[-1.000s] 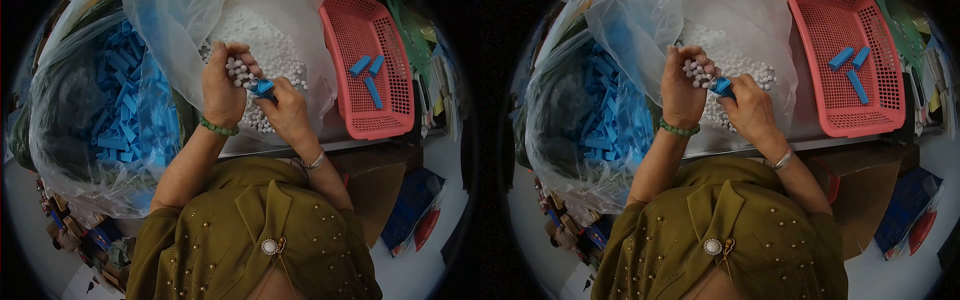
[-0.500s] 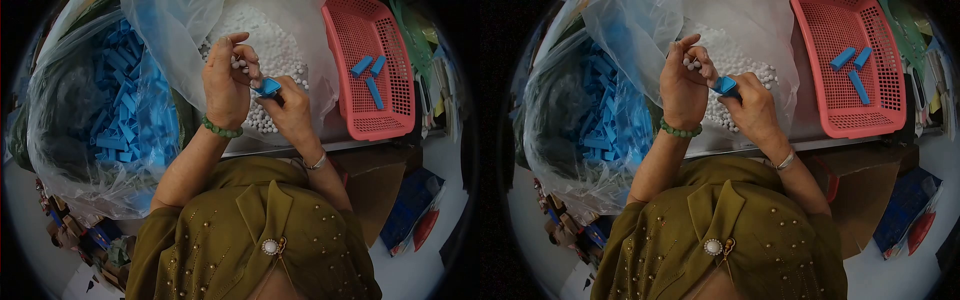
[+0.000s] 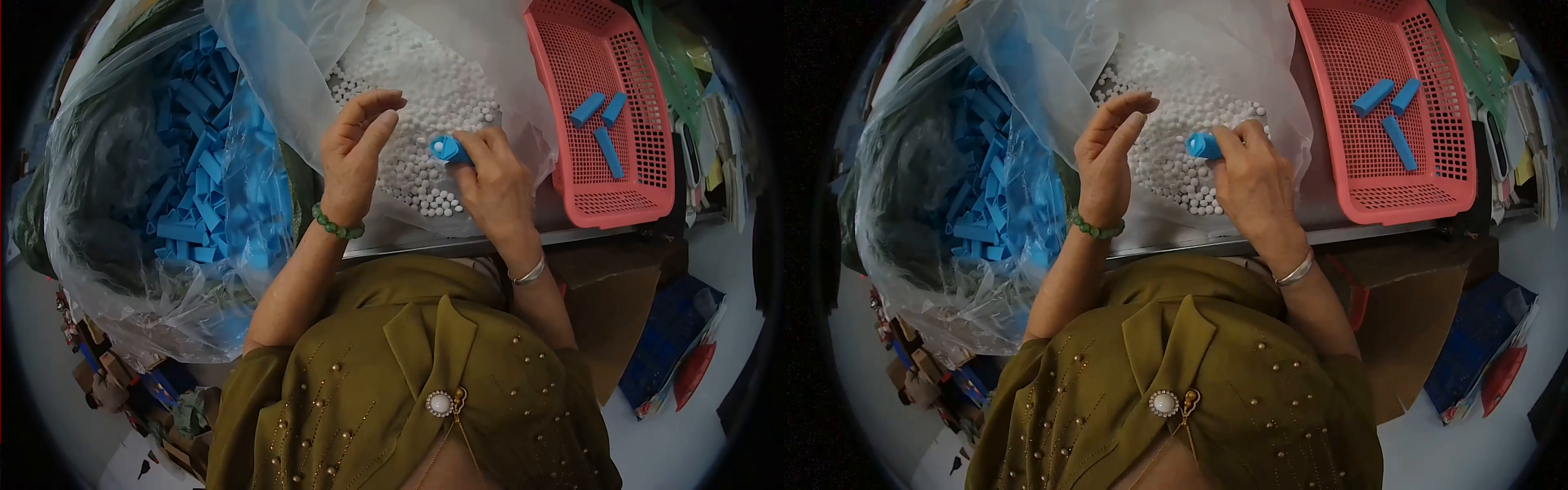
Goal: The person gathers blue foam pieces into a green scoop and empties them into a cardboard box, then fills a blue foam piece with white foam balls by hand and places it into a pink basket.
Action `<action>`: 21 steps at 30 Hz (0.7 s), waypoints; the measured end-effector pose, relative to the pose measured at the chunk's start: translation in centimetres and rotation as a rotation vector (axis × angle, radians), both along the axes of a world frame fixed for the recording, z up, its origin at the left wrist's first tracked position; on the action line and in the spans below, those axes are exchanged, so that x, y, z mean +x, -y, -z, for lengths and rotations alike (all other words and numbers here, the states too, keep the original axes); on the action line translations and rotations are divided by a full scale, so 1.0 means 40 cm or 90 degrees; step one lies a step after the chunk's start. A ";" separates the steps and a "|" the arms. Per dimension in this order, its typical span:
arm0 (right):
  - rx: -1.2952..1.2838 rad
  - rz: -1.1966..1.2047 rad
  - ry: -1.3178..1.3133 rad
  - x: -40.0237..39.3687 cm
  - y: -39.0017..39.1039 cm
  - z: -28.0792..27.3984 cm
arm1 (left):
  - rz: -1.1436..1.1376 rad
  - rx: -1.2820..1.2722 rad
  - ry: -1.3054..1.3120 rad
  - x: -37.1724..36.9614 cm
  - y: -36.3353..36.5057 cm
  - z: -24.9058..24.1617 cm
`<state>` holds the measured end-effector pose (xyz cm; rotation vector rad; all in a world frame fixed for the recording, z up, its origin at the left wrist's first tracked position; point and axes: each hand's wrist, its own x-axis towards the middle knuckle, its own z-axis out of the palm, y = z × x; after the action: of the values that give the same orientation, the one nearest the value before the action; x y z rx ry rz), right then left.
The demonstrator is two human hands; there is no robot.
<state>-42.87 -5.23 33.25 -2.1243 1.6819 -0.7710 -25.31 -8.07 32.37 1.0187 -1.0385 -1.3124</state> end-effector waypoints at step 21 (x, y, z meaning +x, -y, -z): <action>0.475 -0.265 1.070 -0.005 -0.007 0.003 | 0.263 -0.027 0.017 0.000 -0.059 -0.051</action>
<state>-43.07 -4.97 33.12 -0.6335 0.3915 -1.0228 -25.31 -5.69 34.42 0.8161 -1.3409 -1.6019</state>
